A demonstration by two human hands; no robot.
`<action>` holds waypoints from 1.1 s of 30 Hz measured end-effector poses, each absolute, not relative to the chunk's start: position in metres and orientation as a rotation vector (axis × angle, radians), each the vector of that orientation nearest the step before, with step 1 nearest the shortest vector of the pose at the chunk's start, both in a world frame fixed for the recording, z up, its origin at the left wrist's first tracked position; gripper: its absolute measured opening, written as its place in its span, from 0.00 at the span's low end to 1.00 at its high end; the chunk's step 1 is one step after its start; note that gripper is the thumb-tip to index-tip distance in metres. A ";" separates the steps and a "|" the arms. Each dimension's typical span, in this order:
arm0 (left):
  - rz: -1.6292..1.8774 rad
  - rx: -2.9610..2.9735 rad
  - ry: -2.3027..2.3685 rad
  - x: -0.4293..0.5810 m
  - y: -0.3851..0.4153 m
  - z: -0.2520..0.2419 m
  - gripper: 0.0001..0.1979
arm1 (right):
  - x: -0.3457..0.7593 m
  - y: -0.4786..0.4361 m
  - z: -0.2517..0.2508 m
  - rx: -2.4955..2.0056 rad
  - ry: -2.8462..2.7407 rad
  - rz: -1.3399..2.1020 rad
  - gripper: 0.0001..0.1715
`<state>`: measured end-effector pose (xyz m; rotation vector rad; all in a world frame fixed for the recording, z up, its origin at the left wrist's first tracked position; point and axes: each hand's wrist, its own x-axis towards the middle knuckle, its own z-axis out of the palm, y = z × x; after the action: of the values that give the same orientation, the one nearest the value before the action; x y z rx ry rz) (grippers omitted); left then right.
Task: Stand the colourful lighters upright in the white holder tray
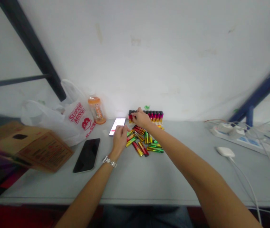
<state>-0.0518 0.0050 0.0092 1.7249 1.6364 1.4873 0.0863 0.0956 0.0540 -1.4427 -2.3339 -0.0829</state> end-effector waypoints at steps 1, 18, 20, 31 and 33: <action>1.487 1.726 1.635 -0.052 0.005 0.009 0.19 | 0.087 0.094 0.054 -1.445 -2.350 -0.085 0.23; 1.378 1.858 1.652 -0.048 0.002 0.008 0.20 | 0.121 0.094 0.025 -1.776 -2.271 0.260 0.12; 1.383 1.842 1.656 -0.049 0.002 0.008 0.20 | 0.119 0.099 0.028 -1.801 -2.280 0.336 0.11; 1.564 1.695 1.364 -0.039 0.003 0.009 0.14 | 0.131 0.035 0.026 -1.297 -1.800 0.679 0.18; 1.539 1.660 1.267 -0.028 0.000 0.008 0.14 | 0.131 0.015 0.019 -1.227 -1.724 0.716 0.18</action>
<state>-0.0275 0.0002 0.0081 1.6598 1.2669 1.5386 0.1311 0.0147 0.0189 -1.2273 -1.7244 0.7160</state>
